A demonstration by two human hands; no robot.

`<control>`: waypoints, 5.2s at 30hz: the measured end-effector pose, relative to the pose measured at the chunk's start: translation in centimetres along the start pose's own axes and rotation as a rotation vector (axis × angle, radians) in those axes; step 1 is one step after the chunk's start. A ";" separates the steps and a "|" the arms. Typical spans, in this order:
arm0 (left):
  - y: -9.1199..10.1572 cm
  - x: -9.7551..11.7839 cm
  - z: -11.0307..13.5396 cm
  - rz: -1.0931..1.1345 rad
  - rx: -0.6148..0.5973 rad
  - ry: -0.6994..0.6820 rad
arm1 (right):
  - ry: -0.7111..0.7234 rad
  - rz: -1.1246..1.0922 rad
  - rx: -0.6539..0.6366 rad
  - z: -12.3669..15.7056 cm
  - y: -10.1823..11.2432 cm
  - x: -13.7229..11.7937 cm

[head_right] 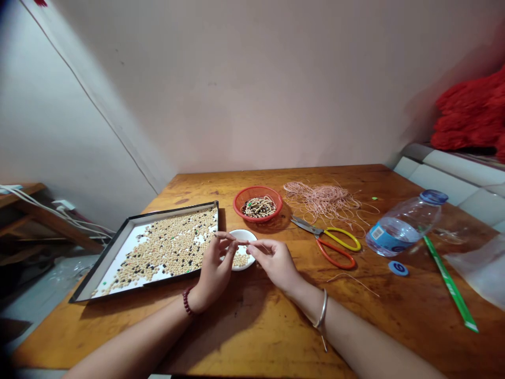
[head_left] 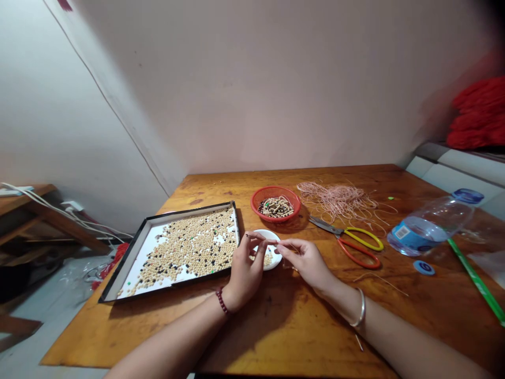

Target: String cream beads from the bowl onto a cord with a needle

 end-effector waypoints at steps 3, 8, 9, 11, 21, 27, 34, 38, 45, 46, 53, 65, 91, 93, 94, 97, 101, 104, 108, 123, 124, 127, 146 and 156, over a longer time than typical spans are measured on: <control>0.0 0.1 0.0 0.007 0.013 0.023 | -0.023 -0.023 0.021 0.0 0.0 -0.1; 0.0 0.2 0.0 0.000 0.017 0.021 | -0.058 -0.079 0.034 -0.1 0.0 -0.3; 0.0 0.2 0.0 0.001 0.016 0.018 | -0.089 -0.102 0.022 -0.1 0.0 -0.4; 0.0 0.2 0.0 -0.010 0.010 0.004 | -0.148 -0.147 -0.005 0.0 0.0 -0.3; 0.0 -0.2 0.2 -0.058 -0.008 -0.051 | -0.084 -0.056 -0.086 0.1 0.0 0.1; 0.0 0.2 0.1 -0.022 0.000 -0.018 | -0.108 -0.102 -0.073 0.1 0.0 -0.1; -0.1 0.4 0.1 -0.018 0.002 0.001 | -0.207 -0.181 -0.056 0.0 0.0 0.0; -0.2 0.4 0.1 -0.011 0.021 0.009 | -0.218 -0.164 -0.062 0.0 0.1 -0.2; -0.1 0.5 -0.1 0.036 0.033 0.086 | -0.156 -0.098 -0.133 0.2 -0.1 -0.5; -0.1 0.5 -0.1 0.041 0.041 0.091 | -0.162 -0.096 -0.141 0.1 -0.1 -0.4; -0.1 0.5 -0.4 0.064 0.085 0.118 | -0.170 -0.064 -0.161 0.0 0.1 0.0; -0.1 0.1 -0.7 0.101 0.126 0.139 | -0.099 0.034 -0.135 -0.1 0.0 0.1; -0.1 -0.1 -0.1 0.042 0.195 0.073 | -0.042 0.048 -0.037 -0.9 0.4 1.3; -0.1 0.0 -0.1 0.052 0.195 0.066 | -0.053 0.012 0.015 -0.9 0.5 1.1; -0.1 0.1 -0.1 0.058 0.195 0.062 | -0.066 -0.005 0.040 -0.9 0.5 1.0; 0.0 0.2 -0.2 0.073 0.191 0.045 | -0.132 -0.056 0.084 -0.7 0.8 0.6; 0.0 0.3 -0.1 0.064 0.179 -0.007 | -0.206 -0.156 0.062 -0.6 1.1 0.4; 0.1 0.4 0.0 0.063 0.171 -0.025 | -0.133 -0.109 0.047 -0.7 1.1 0.4; 0.1 0.4 0.0 0.077 0.152 -0.045 | 0.080 0.052 0.033 -0.4 0.9 0.1; 0.1 0.7 0.3 0.146 0.110 -0.032 | 0.057 0.024 -0.245 0.8 -0.2 -1.5; 0.1 0.7 0.2 0.145 0.129 -0.021 | 0.070 0.036 -0.245 0.8 -0.3 -1.6; 0.2 0.7 0.0 0.144 0.193 -0.001 | 0.047 0.064 -0.252 0.9 -0.4 -1.4; 0.3 1.1 -0.3 0.135 0.336 -0.007 | 0.107 0.152 -0.161 0.4 -0.1 -0.7; 0.3 0.9 -0.5 0.143 0.337 0.005 | -0.048 0.094 -0.218 0.4 -0.1 -0.1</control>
Point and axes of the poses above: each hand's wrist, its own z-axis away from the middle knuckle, its own y-axis out of the back of the hand, x = y × z, the point moved 1 cm from there along -z, towards the middle knuckle, and after that the axes turned 10 degrees about x, right-handed, at the moved point
